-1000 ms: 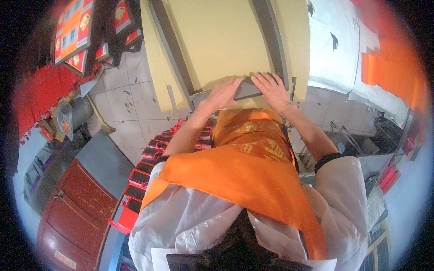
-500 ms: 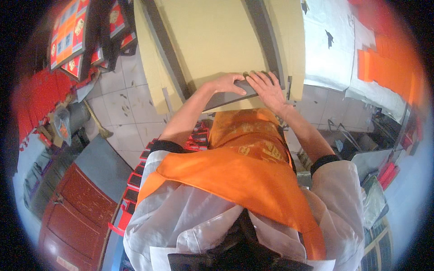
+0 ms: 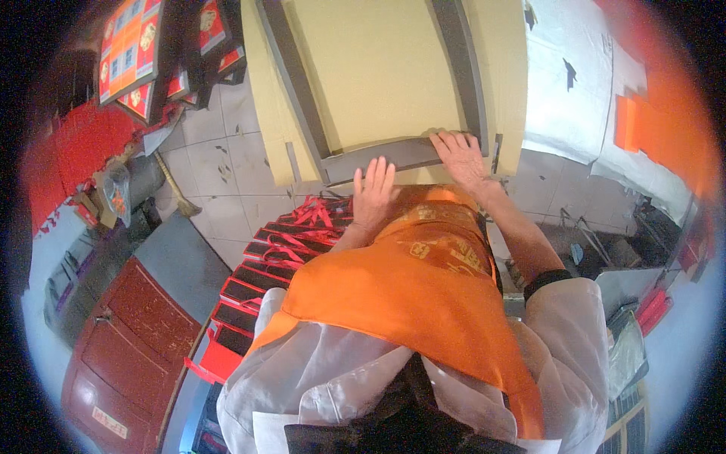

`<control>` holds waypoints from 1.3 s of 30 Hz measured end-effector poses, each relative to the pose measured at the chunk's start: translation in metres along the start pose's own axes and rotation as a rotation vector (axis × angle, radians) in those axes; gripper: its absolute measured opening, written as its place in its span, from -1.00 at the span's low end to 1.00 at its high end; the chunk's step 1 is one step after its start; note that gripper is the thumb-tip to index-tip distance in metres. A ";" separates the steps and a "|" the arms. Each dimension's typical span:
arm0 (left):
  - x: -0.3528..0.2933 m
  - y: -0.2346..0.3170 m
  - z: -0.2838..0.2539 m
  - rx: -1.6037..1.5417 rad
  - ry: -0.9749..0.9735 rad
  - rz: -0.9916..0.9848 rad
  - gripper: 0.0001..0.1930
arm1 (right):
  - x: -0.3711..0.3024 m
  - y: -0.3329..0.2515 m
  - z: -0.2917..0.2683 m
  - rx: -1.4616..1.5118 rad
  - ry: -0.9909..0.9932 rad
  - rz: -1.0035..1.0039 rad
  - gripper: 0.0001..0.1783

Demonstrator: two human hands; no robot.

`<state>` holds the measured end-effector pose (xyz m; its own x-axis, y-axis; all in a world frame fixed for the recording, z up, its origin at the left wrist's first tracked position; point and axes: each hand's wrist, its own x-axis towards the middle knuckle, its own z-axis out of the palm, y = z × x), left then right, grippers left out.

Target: The person assembles cardboard boxes by folding flat panels into rectangular frames. They then place orange and red inner boxes into the frames and stack the completed units on a pile.

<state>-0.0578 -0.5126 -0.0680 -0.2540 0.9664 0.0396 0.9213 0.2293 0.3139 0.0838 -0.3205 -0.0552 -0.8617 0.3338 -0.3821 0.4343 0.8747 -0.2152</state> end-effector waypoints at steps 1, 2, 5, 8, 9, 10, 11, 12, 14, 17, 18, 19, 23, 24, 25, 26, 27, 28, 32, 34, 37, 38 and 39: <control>0.001 -0.008 0.001 0.039 0.020 0.036 -0.47 | 0.002 0.001 0.004 -0.027 -0.014 -0.009 -0.31; 0.006 -0.016 0.004 0.073 0.042 0.071 -0.47 | 0.005 0.002 0.001 0.010 -0.050 0.000 -0.34; 0.022 -0.023 0.014 0.086 0.003 0.034 -0.57 | 0.013 0.001 -0.012 0.061 -0.156 -0.021 -0.35; 0.027 -0.031 0.019 0.062 -0.199 0.021 -0.67 | 0.013 0.005 -0.019 0.111 -0.170 -0.071 -0.41; 0.029 -0.035 0.018 0.040 -0.225 0.064 -0.68 | 0.010 0.006 -0.017 0.079 -0.086 -0.101 -0.44; 0.035 -0.041 0.017 0.019 -0.246 0.108 -0.69 | 0.005 0.009 -0.012 0.044 0.003 -0.130 -0.48; 0.036 -0.043 0.013 -0.006 -0.276 0.156 -0.69 | -0.001 0.010 -0.007 0.016 0.086 -0.153 -0.52; 0.036 -0.045 0.007 0.005 -0.278 0.150 -0.71 | -0.005 0.013 -0.002 -0.049 0.081 -0.133 -0.54; 0.041 -0.043 -0.004 0.025 -0.274 0.138 -0.72 | -0.010 0.020 -0.006 -0.186 0.070 -0.090 -0.59; 0.031 -0.063 -0.027 0.161 -0.312 -0.021 -0.75 | -0.006 0.021 -0.028 -0.213 -0.121 -0.038 -0.63; 0.026 -0.070 -0.032 0.197 -0.260 0.006 -0.75 | -0.008 0.023 -0.028 -0.236 -0.116 -0.033 -0.58; 0.018 -0.078 -0.035 0.239 -0.206 0.030 -0.76 | -0.011 0.023 -0.027 -0.257 -0.106 -0.031 -0.53; 0.015 -0.083 -0.032 0.365 -0.242 0.058 -0.75 | -0.011 0.020 -0.030 -0.233 -0.201 0.012 -0.26; 0.021 -0.078 -0.034 0.388 -0.476 -0.010 -0.70 | -0.009 0.019 -0.036 -0.295 -0.272 -0.001 -0.07; 0.025 -0.078 -0.036 0.384 -0.466 0.011 -0.69 | -0.008 0.019 -0.039 -0.321 -0.277 -0.009 -0.06; 0.029 -0.079 -0.040 0.379 -0.462 0.031 -0.68 | -0.007 0.019 -0.041 -0.344 -0.288 -0.018 -0.05; 0.033 -0.080 -0.044 0.373 -0.459 0.051 -0.67 | -0.006 0.020 -0.042 -0.367 -0.299 -0.027 -0.05; 0.034 -0.080 -0.050 0.378 -0.380 0.106 -0.63 | -0.003 0.022 -0.039 -0.306 -0.309 -0.020 -0.02; 0.026 -0.094 -0.038 0.454 -0.440 0.237 -0.64 | -0.003 0.021 -0.048 -0.305 -0.383 -0.049 -0.03; 0.023 -0.093 -0.034 0.299 -0.556 0.256 -0.65 | -0.014 0.027 -0.044 -0.320 -0.423 -0.052 -0.06; 0.028 -0.088 -0.048 0.029 -0.593 0.276 -0.66 | -0.028 0.047 -0.025 0.042 -0.251 -0.092 -0.14; 0.034 -0.088 -0.055 -0.071 -0.583 0.279 -0.66 | -0.027 0.054 -0.026 0.089 -0.142 -0.126 -0.19; 0.042 -0.090 -0.062 -0.122 -0.526 0.282 -0.64 | -0.025 0.062 -0.028 0.136 -0.033 -0.159 -0.24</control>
<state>-0.1695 -0.4998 -0.0356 0.2034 0.9229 -0.3271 0.8837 -0.0292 0.4672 0.1249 -0.2647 -0.0339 -0.9142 0.1819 -0.3622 0.3268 0.8594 -0.3933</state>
